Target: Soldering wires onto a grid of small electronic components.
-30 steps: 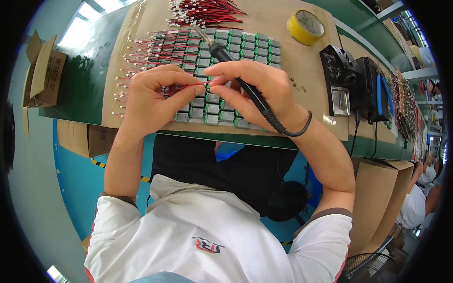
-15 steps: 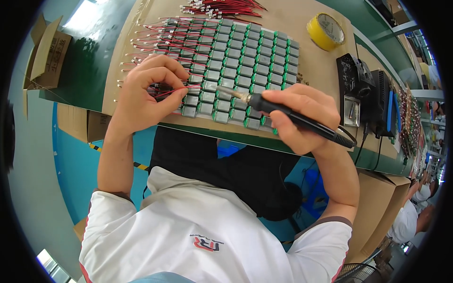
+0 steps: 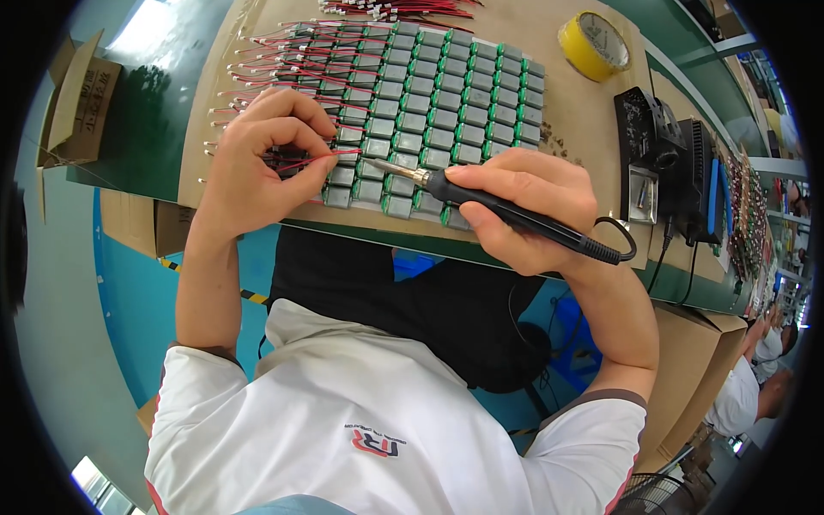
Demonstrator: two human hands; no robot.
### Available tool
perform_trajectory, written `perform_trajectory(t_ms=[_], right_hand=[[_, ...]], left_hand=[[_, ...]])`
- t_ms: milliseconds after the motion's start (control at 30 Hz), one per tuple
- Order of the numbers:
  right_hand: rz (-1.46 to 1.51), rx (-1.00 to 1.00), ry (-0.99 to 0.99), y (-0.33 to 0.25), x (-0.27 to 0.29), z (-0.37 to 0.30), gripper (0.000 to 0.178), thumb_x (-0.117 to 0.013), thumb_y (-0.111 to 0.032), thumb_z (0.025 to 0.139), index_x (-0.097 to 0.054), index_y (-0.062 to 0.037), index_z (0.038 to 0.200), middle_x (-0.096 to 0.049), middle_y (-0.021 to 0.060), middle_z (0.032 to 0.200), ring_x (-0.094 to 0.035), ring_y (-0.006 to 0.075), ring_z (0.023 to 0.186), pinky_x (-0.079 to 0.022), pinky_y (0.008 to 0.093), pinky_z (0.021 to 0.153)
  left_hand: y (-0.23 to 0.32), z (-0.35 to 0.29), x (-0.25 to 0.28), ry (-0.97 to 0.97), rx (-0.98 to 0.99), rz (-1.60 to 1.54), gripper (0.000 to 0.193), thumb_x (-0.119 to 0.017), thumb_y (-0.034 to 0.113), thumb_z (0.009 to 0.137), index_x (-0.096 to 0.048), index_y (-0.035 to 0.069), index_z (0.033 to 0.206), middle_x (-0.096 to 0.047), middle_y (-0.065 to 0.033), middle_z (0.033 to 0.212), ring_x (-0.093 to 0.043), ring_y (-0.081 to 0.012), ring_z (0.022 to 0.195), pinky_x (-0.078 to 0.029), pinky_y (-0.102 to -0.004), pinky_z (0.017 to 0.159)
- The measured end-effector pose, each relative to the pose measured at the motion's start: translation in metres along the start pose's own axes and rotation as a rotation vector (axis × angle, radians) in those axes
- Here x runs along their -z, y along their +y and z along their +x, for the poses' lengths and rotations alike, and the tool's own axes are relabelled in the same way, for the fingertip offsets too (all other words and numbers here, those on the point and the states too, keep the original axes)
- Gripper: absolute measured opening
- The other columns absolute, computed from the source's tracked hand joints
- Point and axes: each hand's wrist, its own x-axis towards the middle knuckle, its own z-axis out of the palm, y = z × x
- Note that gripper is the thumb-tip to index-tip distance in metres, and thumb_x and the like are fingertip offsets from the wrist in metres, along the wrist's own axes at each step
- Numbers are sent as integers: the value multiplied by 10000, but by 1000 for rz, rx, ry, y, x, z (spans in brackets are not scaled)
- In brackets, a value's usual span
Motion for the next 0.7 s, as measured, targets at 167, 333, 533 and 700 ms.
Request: perform_trajectory(t_ms=[167,333,533,700], right_hand=[[-16,49,-16,1,0,3,339,-798,-14,809,-817,43,1142,-764,151,850,-735,242,693,-572,314,598],[-18,65,-15,1,-2,4,346,-798,-7,805,-817,42,1147,-765,154,851,-739,244,697,-574,317,596],[-24,78,-15,0,-2,5,349,-798,1,804,-818,36,1151,-762,152,847,-738,240,693,-571,314,588],[-34,80,-21,1,-1,3,351,-801,-4,807,-819,31,1155,-761,151,851,-736,238,690,-571,314,586]], left_hand=[[0,0,1,-4,13,-3,100,-826,51,786,-733,19,766,-729,-50,950,-667,-248,927,-542,-371,818],[1,-1,2,-24,25,4,86,-819,23,777,-734,9,783,-728,-58,968,-675,-239,948,-541,-363,850],[3,-1,2,-38,28,22,93,-815,-3,766,-727,1,795,-725,-65,983,-678,-230,960,-537,-358,876],[3,0,2,-37,21,28,98,-817,-2,763,-723,4,789,-724,-65,981,-677,-233,959,-535,-359,875]])
